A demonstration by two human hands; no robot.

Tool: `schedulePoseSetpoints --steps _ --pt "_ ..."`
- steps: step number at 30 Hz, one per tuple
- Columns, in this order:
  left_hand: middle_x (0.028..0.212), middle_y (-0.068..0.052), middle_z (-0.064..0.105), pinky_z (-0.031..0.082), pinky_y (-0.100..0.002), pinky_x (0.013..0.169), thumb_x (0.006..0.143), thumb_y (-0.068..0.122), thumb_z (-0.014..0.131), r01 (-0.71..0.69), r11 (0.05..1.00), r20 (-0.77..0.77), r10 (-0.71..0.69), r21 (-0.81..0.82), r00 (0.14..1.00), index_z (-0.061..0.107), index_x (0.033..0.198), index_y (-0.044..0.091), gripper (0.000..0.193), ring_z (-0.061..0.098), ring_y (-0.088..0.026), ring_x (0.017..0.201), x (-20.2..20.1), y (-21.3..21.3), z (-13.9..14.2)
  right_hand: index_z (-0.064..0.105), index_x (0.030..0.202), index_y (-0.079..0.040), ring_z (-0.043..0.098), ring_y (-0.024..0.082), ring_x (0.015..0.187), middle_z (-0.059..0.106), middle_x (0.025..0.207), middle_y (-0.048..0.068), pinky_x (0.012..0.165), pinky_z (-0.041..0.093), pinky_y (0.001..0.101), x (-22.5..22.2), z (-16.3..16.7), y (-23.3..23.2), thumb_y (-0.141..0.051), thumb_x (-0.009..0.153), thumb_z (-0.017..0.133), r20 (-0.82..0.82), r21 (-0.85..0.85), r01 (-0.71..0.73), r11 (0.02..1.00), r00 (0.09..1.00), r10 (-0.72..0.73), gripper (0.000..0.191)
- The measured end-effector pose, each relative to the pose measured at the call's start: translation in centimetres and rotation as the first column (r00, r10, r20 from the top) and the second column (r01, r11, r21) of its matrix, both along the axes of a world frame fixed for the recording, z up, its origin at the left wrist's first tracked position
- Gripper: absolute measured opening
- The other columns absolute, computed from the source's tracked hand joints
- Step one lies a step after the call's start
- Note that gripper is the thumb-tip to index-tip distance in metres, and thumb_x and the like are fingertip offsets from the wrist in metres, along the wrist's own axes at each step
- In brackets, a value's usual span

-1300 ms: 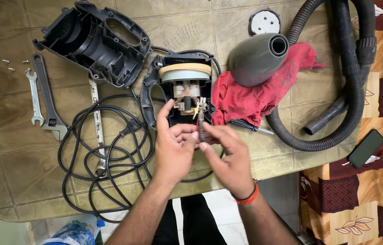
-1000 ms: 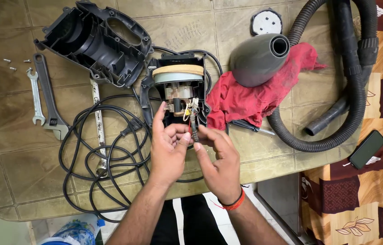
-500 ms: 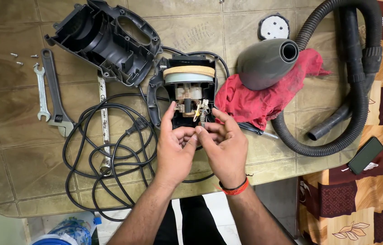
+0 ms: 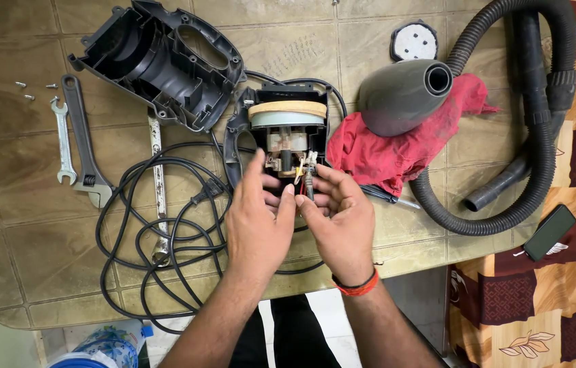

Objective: The person repairs a disassembled vacuum cleaner on a table. They handle the exposed motor and its wiring, reconnect red and black wires to the motor terminals, reposition the motor assembly in the housing base, and press the foam-and-plastic top section onto the motor while working around the power cord.

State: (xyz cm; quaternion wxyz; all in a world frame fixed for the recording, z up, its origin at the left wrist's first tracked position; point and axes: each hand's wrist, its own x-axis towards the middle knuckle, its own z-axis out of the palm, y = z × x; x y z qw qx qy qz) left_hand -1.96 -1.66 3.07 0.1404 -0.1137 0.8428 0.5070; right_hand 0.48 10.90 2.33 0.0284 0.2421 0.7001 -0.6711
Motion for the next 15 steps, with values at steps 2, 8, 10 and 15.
schedulePoseSetpoints --steps 2,8,10,15 --pt "0.116 -0.016 0.063 0.060 -0.033 0.067 0.090 0.015 0.070 0.004 0.999 -0.168 -0.012 -0.048 0.986 0.046 0.149 0.003 0.065 0.070 -0.020 0.079 -0.4 0.1 0.3 0.060 0.129 0.004 0.064 0.004 0.083 0.072 0.108 0.004 0.068 0.051 0.0184 -0.1 0.0 -0.4 0.005 0.083 0.075 -0.009 0.043 0.021 0.999 1.000 -0.021 0.048" --pt "0.114 -0.015 0.066 0.057 -0.039 0.074 0.090 0.024 0.079 0.040 0.989 -0.343 -0.086 -0.139 0.936 0.066 0.128 0.002 0.045 0.068 -0.028 0.089 -2.1 -0.1 0.2 0.061 0.118 0.001 0.061 0.005 0.077 0.069 0.096 0.004 0.064 0.051 0.0186 -0.3 -0.3 -0.7 0.007 0.078 0.075 0.015 0.312 0.023 0.950 0.999 -0.029 0.043" --pt "0.111 -0.014 0.067 0.056 -0.041 0.078 0.090 0.024 0.080 0.045 0.981 -0.385 -0.116 -0.187 0.915 0.069 0.124 0.003 0.042 0.068 -0.031 0.092 -2.3 0.0 0.1 0.059 0.117 0.001 0.061 0.006 0.075 0.068 0.095 0.004 0.061 0.051 0.0195 -0.3 -0.5 -0.8 0.007 0.078 0.072 -0.002 0.380 0.045 0.924 0.999 -0.048 0.041" --pt "0.109 -0.013 0.068 0.056 -0.042 0.082 0.090 0.023 0.080 0.040 0.977 -0.451 -0.133 -0.211 0.883 0.070 0.121 0.002 0.039 0.068 -0.033 0.097 -2.0 0.5 -0.1 0.055 0.122 0.001 0.071 0.006 0.073 0.067 0.102 0.004 0.059 0.057 0.0200 0.0 -0.9 -0.5 0.003 0.085 0.059 -0.098 0.350 0.130 0.928 0.990 -0.102 0.036"
